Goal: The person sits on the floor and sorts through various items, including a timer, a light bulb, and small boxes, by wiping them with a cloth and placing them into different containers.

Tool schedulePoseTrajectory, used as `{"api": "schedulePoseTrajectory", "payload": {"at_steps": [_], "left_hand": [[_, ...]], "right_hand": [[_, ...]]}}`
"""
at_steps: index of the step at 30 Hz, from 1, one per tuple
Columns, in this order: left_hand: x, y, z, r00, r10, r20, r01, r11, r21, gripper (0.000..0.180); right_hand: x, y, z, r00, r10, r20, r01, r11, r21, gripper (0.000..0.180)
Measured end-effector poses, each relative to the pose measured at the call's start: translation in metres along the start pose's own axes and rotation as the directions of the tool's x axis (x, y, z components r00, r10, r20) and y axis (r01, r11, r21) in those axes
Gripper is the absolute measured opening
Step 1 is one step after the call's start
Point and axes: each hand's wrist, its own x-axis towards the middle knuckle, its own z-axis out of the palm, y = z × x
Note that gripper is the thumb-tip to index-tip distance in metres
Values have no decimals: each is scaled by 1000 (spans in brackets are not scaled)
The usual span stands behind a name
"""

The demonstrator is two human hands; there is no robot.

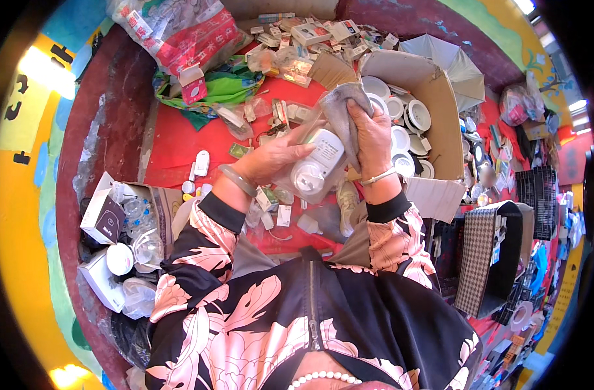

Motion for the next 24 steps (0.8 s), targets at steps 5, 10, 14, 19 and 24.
{"api": "schedulePoseTrajectory", "payload": {"at_steps": [5, 10, 14, 19, 24], "left_hand": [[5, -3, -1, 999, -33, -38, 37, 994, 107, 58], [3, 2, -8, 996, -61, -71, 67, 993, 101, 55], [2, 2, -13, 991, -24, -129, 59, 960, 274, 48], [8, -20, -30, 995, -66, -78, 102, 688, 718, 45], [3, -13, -20, 998, -56, 18, 28, 733, 680, 49]], "right_hand": [[5, 9, -7, 997, -72, -41, 56, 954, -295, 22], [2, -17, 1, 966, -91, -242, 92, 996, -10, 38], [-7, -39, 8, 947, -247, 203, 287, 938, -197, 28], [-20, -16, 22, 559, -42, 828, 821, -111, -559, 33], [-13, -4, 12, 649, 28, 761, 761, 17, -649, 19]]}}
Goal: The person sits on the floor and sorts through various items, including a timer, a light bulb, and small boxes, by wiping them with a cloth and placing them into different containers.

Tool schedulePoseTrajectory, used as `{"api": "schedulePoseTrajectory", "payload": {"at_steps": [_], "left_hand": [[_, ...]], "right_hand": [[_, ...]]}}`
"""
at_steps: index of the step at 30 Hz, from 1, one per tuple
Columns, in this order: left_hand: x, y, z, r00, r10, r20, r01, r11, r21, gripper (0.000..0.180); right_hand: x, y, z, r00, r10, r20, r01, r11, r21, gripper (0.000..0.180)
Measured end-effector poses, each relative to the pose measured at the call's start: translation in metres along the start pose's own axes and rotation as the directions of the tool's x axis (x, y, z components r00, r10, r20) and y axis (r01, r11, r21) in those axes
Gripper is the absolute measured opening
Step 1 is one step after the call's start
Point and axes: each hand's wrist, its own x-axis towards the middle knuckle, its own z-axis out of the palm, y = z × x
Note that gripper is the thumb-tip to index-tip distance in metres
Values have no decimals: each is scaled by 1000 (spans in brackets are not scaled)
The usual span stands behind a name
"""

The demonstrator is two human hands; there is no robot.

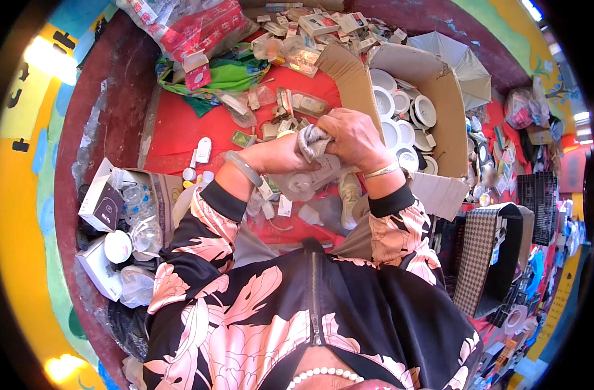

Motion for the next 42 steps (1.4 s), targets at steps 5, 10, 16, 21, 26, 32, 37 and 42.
{"api": "schedulePoseTrajectory", "payload": {"at_steps": [5, 10, 16, 21, 26, 32, 37, 42], "left_hand": [[-5, 0, -7, 995, -91, 46, 88, 995, 47, 56], [-8, 28, -5, 994, -57, 90, 44, 988, 145, 55], [-25, 19, -22, 989, -20, -145, -31, 940, -339, 56], [-25, 27, -30, 972, 30, -232, -143, 860, -489, 50], [-11, 27, -17, 980, 11, -201, -98, 899, -428, 56], [0, 14, -7, 969, 56, -240, -127, 948, -293, 56], [1, 18, -6, 930, 70, -361, -177, 945, -274, 51], [5, 6, -4, 888, 132, -441, -235, 954, -188, 47]], "right_hand": [[-1, 6, -7, 998, 63, -10, -62, 998, 14, 32], [-8, 20, -13, 951, 269, -154, -280, 959, -50, 44], [-17, 72, -21, 612, 735, -292, -787, 601, -136, 43], [-15, 43, -37, 516, 811, -274, -41, 343, 938, 37], [-10, 23, -15, 748, 570, -341, 10, 504, 864, 26], [4, 2, -5, 940, 32, -339, 26, 986, 163, 38], [0, 6, -2, 949, 88, -304, -33, 983, 182, 39], [-6, 14, 6, 935, 230, -269, -131, 931, 341, 29]]}}
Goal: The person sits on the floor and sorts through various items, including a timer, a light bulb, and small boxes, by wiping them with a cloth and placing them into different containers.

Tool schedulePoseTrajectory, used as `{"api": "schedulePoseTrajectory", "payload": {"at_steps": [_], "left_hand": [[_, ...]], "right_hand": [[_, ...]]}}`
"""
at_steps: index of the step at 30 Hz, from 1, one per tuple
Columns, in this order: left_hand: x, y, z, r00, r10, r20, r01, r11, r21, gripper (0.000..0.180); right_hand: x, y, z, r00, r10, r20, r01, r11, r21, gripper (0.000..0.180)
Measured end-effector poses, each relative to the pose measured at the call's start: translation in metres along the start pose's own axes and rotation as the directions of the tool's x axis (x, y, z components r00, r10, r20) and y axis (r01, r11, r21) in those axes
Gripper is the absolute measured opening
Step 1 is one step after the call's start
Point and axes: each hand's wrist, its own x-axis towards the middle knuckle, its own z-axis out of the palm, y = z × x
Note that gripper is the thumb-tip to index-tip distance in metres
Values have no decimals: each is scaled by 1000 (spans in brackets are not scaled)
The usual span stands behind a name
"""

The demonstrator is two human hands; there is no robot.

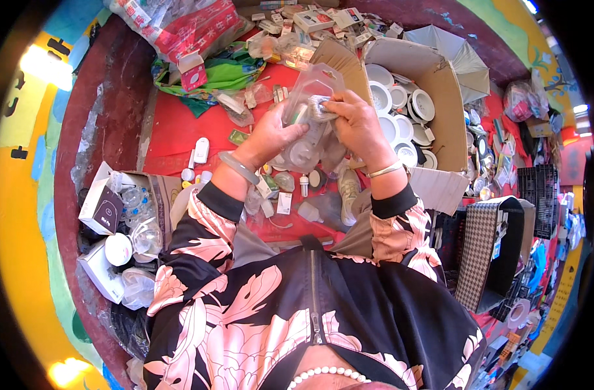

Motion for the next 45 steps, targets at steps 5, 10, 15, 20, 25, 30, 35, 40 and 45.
{"api": "schedulePoseTrajectory", "payload": {"at_steps": [5, 10, 15, 20, 25, 30, 35, 40, 45], "left_hand": [[6, 13, -7, 970, 129, -205, -162, 975, -152, 43], [6, 26, -15, 982, 35, -184, -96, 939, -332, 50], [3, 21, -3, 997, 10, -83, -34, 958, -284, 53], [2, 13, 14, 994, 108, -2, -107, 980, -170, 54], [-1, 14, 21, 975, 199, -98, -203, 978, -41, 51], [0, 11, 18, 945, 273, -179, -278, 961, -2, 50], [2, 12, 9, 934, 281, -221, -290, 957, -7, 52], [5, 7, 15, 949, 260, -177, -271, 962, -41, 53], [2, 7, 25, 961, 273, -35, -270, 961, 59, 55]], "right_hand": [[-10, 7, -7, 940, 266, 213, -257, 964, -67, 25], [-1, -3, -37, 839, 535, 102, -472, 622, 625, 16], [14, -1, -37, 854, 322, -409, -59, 840, 539, 16], [20, -12, -19, 890, -63, -452, 8, 992, -122, 20], [13, -20, -1, 915, -46, -401, -59, 968, -245, 13], [9, -25, 7, 949, 86, -304, -123, 987, -103, 13], [2, -20, 12, 950, 250, -186, -236, 967, 94, 14], [-3, -14, 19, 853, 439, -282, -334, 874, 353, 15], [-1, -7, 11, 754, 543, -369, -306, 788, 534, 15]]}}
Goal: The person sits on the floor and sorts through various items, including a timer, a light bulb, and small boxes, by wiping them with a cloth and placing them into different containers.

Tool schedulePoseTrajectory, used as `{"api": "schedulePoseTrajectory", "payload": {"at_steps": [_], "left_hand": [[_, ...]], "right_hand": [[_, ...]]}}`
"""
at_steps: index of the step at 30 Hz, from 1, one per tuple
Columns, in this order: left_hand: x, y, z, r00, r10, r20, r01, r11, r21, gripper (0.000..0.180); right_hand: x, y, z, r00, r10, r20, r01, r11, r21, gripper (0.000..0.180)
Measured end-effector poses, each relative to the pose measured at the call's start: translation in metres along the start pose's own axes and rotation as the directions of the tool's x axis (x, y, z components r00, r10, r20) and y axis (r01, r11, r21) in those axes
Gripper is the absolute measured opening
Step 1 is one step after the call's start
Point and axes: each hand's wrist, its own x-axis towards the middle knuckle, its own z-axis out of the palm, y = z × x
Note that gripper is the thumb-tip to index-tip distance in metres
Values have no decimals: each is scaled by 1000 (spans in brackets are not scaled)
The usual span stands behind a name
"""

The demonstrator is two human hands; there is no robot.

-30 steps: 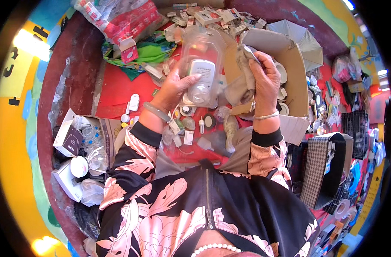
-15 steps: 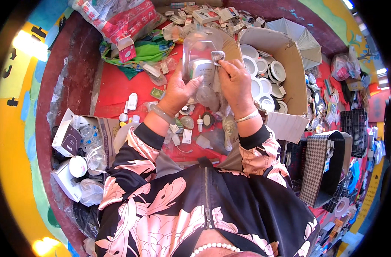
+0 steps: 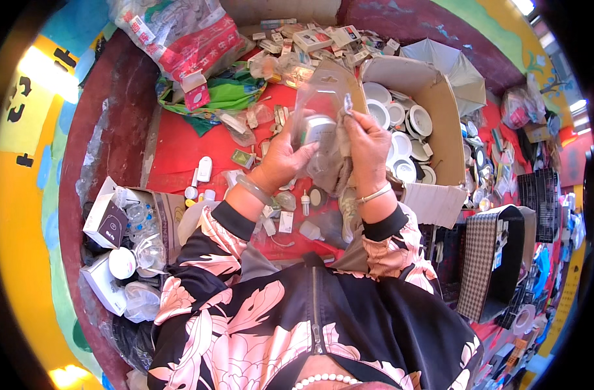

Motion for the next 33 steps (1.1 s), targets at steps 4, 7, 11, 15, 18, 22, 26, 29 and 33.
{"api": "schedulePoseTrajectory", "payload": {"at_steps": [4, 7, 11, 15, 18, 22, 26, 29, 33], "left_hand": [[-6, -13, 2, 994, -22, 107, 13, 996, 90, 60], [-6, -11, 1, 988, -5, 153, -28, 977, 213, 59], [-5, -8, 1, 980, -40, 196, -24, 949, 314, 59], [-7, -13, -2, 971, -125, 202, 27, 903, 429, 60], [-8, -17, -8, 973, -149, 176, 43, 867, 497, 60], [-6, -19, -10, 975, -162, 153, 62, 858, 511, 59], [-5, -37, -17, 991, -91, 102, 34, 885, 464, 53], [-2, -29, -13, 994, -33, 109, -2, 954, 301, 48], [1, -21, -18, 976, -206, 73, 204, 979, 23, 47]], "right_hand": [[9, -13, -12, 993, -109, 54, 118, 974, -194, 13], [8, -28, -12, 967, -237, 96, 256, 917, -305, 13], [6, -32, -9, 864, -467, 187, 501, 768, -398, 13], [-1, -39, -3, 715, -610, 341, 682, 501, -533, 15], [0, -40, -4, 677, -574, 460, 720, 390, -574, 15], [-5, -38, 1, 590, -511, 625, 806, 340, -483, 14], [-12, -38, 5, 568, -348, 746, 808, 407, -426, 18], [-2, -28, -1, 547, -365, 753, 731, 647, -217, 19], [24, -29, -39, 792, -19, 611, -78, 988, 131, 13]]}}
